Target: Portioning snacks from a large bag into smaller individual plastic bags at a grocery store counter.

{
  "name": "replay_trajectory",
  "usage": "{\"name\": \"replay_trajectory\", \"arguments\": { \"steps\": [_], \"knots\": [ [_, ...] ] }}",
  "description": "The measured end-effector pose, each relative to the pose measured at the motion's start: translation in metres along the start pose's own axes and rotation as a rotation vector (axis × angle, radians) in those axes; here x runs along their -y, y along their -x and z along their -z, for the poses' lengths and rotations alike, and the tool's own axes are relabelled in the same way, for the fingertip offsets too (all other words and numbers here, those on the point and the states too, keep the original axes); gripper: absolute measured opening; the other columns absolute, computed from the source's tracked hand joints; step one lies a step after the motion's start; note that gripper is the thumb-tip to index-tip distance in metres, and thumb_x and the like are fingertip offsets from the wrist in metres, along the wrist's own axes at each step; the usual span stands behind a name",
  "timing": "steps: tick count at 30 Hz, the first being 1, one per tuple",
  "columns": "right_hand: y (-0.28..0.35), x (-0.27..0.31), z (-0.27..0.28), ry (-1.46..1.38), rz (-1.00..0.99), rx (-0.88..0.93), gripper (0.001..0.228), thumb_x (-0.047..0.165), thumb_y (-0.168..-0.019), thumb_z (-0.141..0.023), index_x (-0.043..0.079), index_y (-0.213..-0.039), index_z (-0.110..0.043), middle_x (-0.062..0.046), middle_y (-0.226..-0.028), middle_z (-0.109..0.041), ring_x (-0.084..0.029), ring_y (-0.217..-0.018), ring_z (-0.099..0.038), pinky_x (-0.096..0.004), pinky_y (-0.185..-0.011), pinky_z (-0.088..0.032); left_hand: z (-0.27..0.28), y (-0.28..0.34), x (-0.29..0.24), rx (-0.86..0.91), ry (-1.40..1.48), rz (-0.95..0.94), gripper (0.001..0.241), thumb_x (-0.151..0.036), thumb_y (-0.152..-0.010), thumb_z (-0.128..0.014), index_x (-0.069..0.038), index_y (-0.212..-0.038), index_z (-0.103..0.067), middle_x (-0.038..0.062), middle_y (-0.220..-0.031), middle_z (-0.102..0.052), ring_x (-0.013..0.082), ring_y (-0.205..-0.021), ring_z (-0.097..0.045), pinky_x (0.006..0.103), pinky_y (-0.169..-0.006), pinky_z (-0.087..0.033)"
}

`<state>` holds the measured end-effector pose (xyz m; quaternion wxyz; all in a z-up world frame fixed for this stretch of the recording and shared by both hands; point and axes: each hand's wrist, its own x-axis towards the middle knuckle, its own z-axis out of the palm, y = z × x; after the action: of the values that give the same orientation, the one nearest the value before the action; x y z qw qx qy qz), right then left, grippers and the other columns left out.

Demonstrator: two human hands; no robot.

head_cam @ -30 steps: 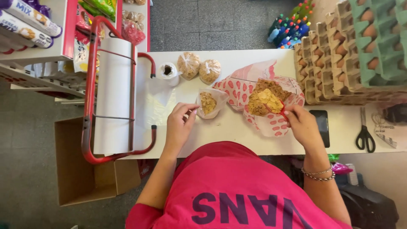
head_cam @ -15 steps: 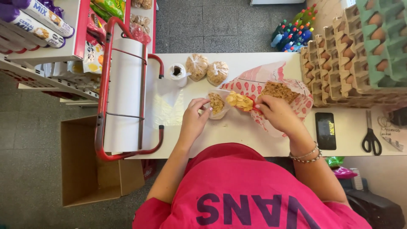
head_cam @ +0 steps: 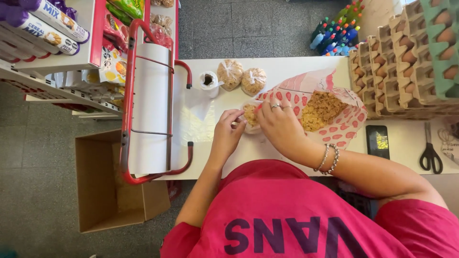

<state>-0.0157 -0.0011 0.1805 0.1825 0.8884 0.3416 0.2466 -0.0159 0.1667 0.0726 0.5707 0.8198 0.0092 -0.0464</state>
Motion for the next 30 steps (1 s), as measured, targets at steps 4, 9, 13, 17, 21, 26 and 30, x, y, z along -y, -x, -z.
{"name": "replay_trajectory", "arguments": {
  "steps": [4,9,13,17,21,26,30],
  "knots": [
    [0.051,-0.031,0.004,-0.012,-0.100,0.055,0.019,0.019,-0.083,-0.060,0.013,-0.101,-0.067,-0.005,-0.089,-0.059,-0.027,-0.088,-0.061,-0.040,-0.075,-0.044,0.005,-0.002,-0.007,0.000,-0.033,-0.027,0.036,-0.013,-0.094,-0.066,-0.007,-0.129,-0.069,0.010,-0.130,-0.064,0.0231,-0.107,-0.070,0.0307,-0.090,-0.059],
    [0.136,-0.068,0.021,0.096,-0.776,0.395,0.034,0.005,-0.086,-0.060,0.014,-0.118,-0.067,-0.006,-0.096,-0.062,-0.030,-0.086,-0.065,-0.040,-0.063,-0.055,0.013,0.008,-0.014,-0.113,-0.480,-0.688,0.041,0.013,-0.092,-0.052,0.004,-0.130,-0.065,0.013,-0.139,-0.062,0.0312,-0.103,-0.067,0.0416,-0.093,-0.056],
    [0.162,-0.069,-0.051,0.113,-0.740,0.387,0.017,0.013,-0.094,-0.058,0.013,-0.106,-0.070,-0.006,-0.096,-0.069,-0.026,-0.082,-0.072,-0.038,-0.068,-0.057,0.006,0.003,0.004,0.066,-0.657,-0.655,0.043,-0.004,-0.091,-0.051,-0.016,-0.130,-0.066,0.001,-0.127,-0.065,0.0227,-0.103,-0.069,0.0343,-0.084,-0.058],
    [0.113,-0.048,-0.049,-0.045,-0.331,0.056,0.030,0.007,-0.095,-0.058,0.013,-0.123,-0.068,-0.012,-0.119,-0.068,-0.032,-0.110,-0.069,-0.044,-0.096,-0.048,0.012,-0.023,0.023,0.210,-0.937,-0.610,0.032,-0.014,-0.089,-0.061,-0.016,-0.120,-0.065,0.005,-0.122,-0.066,0.0256,-0.101,-0.067,0.0375,-0.080,-0.057],
    [0.073,-0.012,-0.081,-0.438,0.098,-0.112,0.047,0.006,-0.092,-0.057,0.015,-0.138,-0.059,-0.005,-0.142,-0.061,-0.026,-0.102,-0.064,-0.036,-0.087,-0.052,0.010,-0.040,0.047,0.283,-0.909,-0.765,0.005,-0.022,-0.090,-0.068,-0.019,-0.092,-0.072,-0.002,-0.104,-0.072,0.0196,-0.099,-0.064,0.0317,-0.084,-0.054],
    [0.081,-0.006,-0.178,-0.598,0.028,0.039,0.029,0.022,-0.084,-0.070,0.016,-0.111,-0.063,-0.003,-0.099,-0.068,-0.028,-0.091,-0.067,-0.043,-0.076,-0.052,0.026,-0.049,0.057,0.279,-0.787,-0.673,0.010,-0.027,-0.097,-0.063,-0.018,-0.094,-0.067,0.001,-0.091,-0.068,0.0215,-0.094,-0.064,0.0346,-0.086,-0.053],
    [0.065,-0.018,-0.171,-0.669,-0.168,0.274,0.019,0.041,-0.100,-0.059,0.024,-0.104,-0.065,-0.002,-0.096,-0.074,-0.028,-0.097,-0.072,-0.041,-0.081,-0.056,0.034,-0.060,0.058,0.233,-0.724,-0.570,0.015,-0.029,-0.103,-0.057,-0.018,-0.096,-0.064,-0.001,-0.090,-0.067,0.0201,-0.095,-0.066,0.0353,-0.089,-0.053]
  ]
}}
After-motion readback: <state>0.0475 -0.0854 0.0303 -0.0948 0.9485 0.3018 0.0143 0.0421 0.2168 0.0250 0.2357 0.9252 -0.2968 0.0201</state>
